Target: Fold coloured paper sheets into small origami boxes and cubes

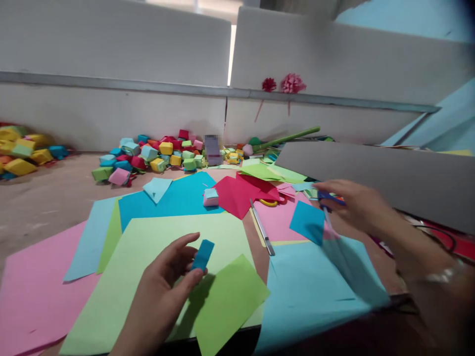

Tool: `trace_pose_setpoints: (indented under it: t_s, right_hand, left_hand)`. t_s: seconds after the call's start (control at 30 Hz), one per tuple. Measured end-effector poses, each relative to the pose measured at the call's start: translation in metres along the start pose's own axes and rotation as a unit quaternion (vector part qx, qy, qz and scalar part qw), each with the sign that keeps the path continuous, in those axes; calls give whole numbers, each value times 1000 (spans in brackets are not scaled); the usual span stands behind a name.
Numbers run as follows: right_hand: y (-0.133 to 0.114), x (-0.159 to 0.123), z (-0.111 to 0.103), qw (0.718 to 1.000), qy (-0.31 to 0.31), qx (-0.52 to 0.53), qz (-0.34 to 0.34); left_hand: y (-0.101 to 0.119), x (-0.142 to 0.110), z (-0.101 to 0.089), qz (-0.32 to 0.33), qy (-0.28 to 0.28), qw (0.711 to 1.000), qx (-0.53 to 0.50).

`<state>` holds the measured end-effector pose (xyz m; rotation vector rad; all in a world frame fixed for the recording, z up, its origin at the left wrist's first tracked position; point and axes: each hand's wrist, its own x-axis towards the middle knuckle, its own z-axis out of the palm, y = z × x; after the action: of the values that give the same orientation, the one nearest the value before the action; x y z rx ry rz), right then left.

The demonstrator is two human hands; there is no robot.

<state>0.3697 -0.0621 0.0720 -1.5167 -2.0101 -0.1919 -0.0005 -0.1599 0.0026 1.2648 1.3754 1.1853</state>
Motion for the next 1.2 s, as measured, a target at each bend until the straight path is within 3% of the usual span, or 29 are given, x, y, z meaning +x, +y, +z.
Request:
trace_pose_setpoints:
  t_s: [0.07,0.13,0.23,0.3,0.37,0.43,0.5,0.57,0.63,0.7,0.87,0.97,1.07,1.2]
  right_hand:
    - [-62,-23,6,991,-50,83,-95]
    - [-122,-48,15,972,-37,153,-175]
    - [-179,-72,32,966,6,192,-171]
    - [-192,-78,42,961,-3,246,-123]
    - [-195,-78,50,942,-44,331,-27]
    - [-194,-75,55,891,-108,432,92]
    - [-194,-72,59,814,-176,520,190]
    - [-193,-69,62,747,-232,576,237]
    - [-193,-67,63,723,-270,585,249]
    - [-192,-65,63,738,-286,564,236]
    - [-196,-64,63,825,-247,473,187]
    - [-200,-68,63,874,-197,424,132]
    - [-201,-74,64,915,-108,385,62]
    - [-200,-82,65,943,-8,331,-41]
  left_hand:
    - [2,1,4,16,-6,1000,5]
    - [4,-1,8,31,-17,999,15]
    - [8,-7,11,52,-48,997,36]
    - [9,-10,10,74,-60,994,51]
    - [10,-14,9,96,-59,991,72]
    - [10,-16,6,120,-51,987,90]
    - [10,-18,4,142,-44,985,92]
    - [9,-20,1,154,-43,983,85]
    - [7,-22,-1,145,-42,986,77]
    - [5,-22,-2,113,-39,991,65]
    - [2,-20,0,48,-62,997,3]
    - [4,-18,2,80,-65,995,6]
    - [5,-17,3,136,-76,988,10]
    - [8,-18,5,206,-47,977,31]
